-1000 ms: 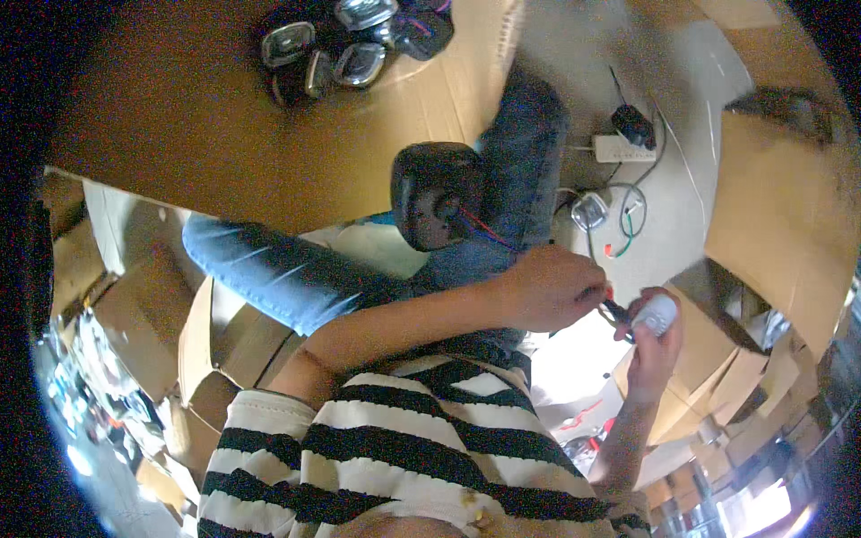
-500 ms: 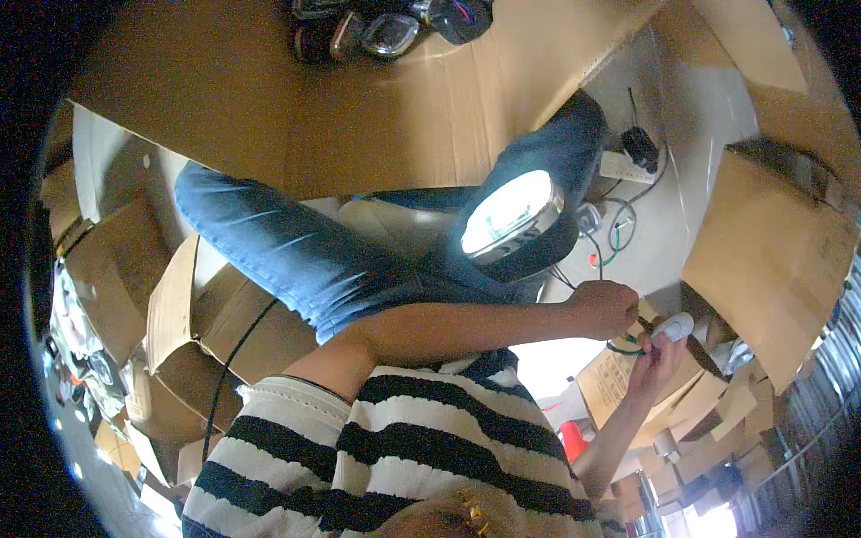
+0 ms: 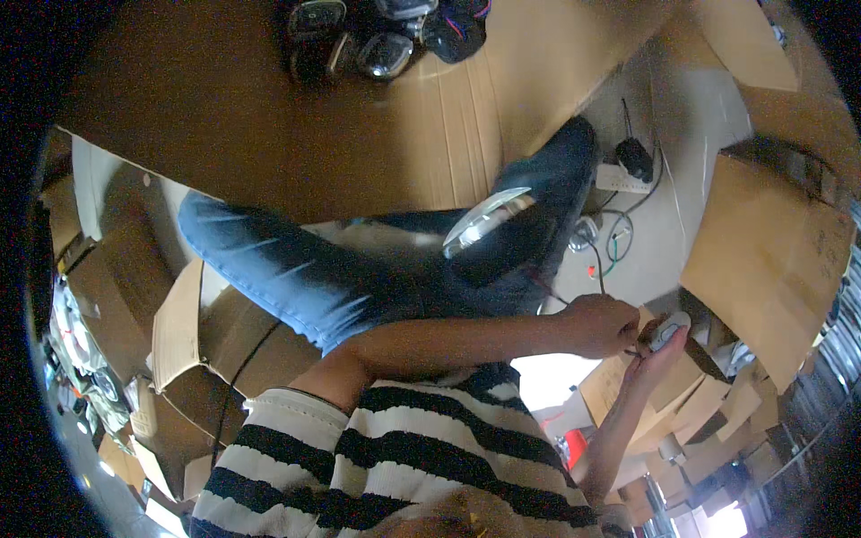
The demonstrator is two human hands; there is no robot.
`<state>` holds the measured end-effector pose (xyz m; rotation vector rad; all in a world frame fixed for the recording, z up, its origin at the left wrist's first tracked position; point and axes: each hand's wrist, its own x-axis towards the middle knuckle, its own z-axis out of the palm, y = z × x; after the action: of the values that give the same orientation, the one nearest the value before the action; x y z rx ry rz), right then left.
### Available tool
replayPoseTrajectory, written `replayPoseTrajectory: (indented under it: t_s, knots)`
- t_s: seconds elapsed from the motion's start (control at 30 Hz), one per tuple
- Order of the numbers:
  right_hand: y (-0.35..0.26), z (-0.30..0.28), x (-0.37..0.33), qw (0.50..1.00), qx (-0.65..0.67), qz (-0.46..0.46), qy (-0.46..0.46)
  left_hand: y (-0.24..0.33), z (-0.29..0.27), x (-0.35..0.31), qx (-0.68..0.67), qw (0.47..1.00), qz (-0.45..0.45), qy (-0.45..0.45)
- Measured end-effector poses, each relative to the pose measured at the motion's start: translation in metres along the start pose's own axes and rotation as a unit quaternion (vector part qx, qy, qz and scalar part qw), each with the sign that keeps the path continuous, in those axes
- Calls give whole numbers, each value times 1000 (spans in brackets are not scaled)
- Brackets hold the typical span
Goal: The person sorts and checks plastic electrical components by hand, taking them from cardboard boxes.
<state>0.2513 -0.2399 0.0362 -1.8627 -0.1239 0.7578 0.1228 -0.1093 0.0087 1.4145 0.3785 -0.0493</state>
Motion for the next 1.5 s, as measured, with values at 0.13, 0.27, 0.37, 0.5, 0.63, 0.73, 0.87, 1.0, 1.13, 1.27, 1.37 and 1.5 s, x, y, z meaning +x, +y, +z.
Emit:
replayPoseTrajectory:
  t_s: [0.13, 0.27, 0.37, 0.5, 0.63, 0.73, 0.87, 1.0, 1.13, 1.27, 1.37, 1.5]
  knots:
    - [-14, 16, 8, 998, -8, -9, 63, 12, -85, -49, -137, 970, 184, 83]
    - [-13, 37, 9, 979, -180, -97, 21, -37, -180, -61, -93, 939, 116, 310]
    - [-19, 84, -2, 964, -225, -74, -120, -99, -221, -34, -227, 867, -16, 443]
    - [-11, 93, -1, 952, -295, -19, -80, -164, -274, 17, -250, 790, -57, 558]
    - [-23, 116, 5, 912, -380, 30, -150, -223, -341, 56, -234, 757, -120, 598]
    - [-11, 109, 14, 902, -389, 134, -128, -248, -382, 82, -192, 767, -159, 592]
    - [23, 90, 14, 914, -367, 139, -108, -242, -406, 107, -441, 701, -226, 513]
    - [19, 87, 12, 840, -504, 93, -177, -247, -414, 116, -488, 699, -219, 475]
    - [10, 112, 20, 816, -534, 55, -216, -292, -433, 111, -375, 812, -137, 426]
    - [8, 113, 25, 837, -512, -23, -192, -278, -413, 144, -220, 787, -312, 484]
    - [14, 105, 22, 842, -503, -20, -193, -283, -424, 131, -381, 766, -242, 457]
    - [9, 109, 19, 794, -573, -95, -180, -256, -416, 122, -396, 818, -119, 401]
